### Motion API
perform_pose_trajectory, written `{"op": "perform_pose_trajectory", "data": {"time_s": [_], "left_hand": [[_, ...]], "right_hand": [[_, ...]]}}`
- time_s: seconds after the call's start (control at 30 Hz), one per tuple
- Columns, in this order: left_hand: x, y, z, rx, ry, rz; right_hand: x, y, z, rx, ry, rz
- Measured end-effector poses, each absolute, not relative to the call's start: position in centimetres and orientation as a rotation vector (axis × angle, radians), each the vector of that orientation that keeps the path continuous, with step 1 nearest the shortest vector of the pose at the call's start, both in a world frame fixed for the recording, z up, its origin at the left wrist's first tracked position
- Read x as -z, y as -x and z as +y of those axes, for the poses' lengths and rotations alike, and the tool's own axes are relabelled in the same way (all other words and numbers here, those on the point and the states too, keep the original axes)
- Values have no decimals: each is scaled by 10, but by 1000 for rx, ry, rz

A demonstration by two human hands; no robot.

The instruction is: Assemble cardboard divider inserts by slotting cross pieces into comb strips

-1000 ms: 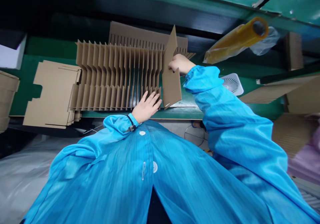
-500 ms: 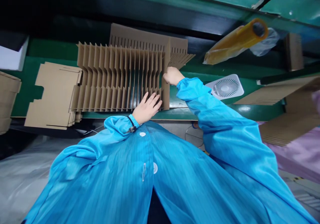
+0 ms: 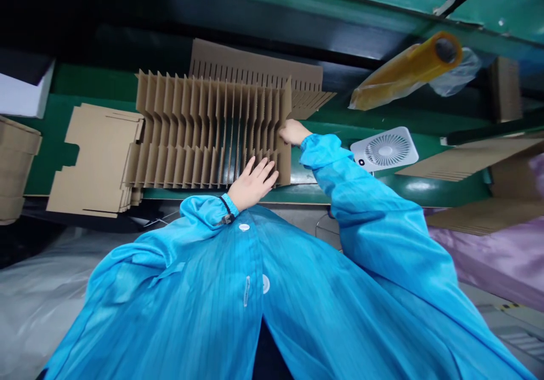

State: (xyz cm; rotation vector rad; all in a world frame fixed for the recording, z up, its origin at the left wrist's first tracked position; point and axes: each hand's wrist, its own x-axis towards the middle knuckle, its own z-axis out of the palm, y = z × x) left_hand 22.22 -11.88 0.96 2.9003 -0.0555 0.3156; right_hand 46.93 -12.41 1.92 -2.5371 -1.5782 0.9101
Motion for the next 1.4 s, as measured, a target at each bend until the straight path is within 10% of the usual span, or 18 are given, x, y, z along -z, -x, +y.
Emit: {"op": "perform_pose_trajectory", "data": {"time_s": [0.37,0.73,1.4], "left_hand": [[-30,-210,-96,-496,-2815,-36],[5,47,43,-533,-1618,2299],[52,74,73,-1210,-1068,1966]], "right_hand": [[-28,-444,-133,-1177,2661,-1216],[-83,-441,-173,-1222,2283,-401],[-112,-422,-184,-1053,2292,-487]]}}
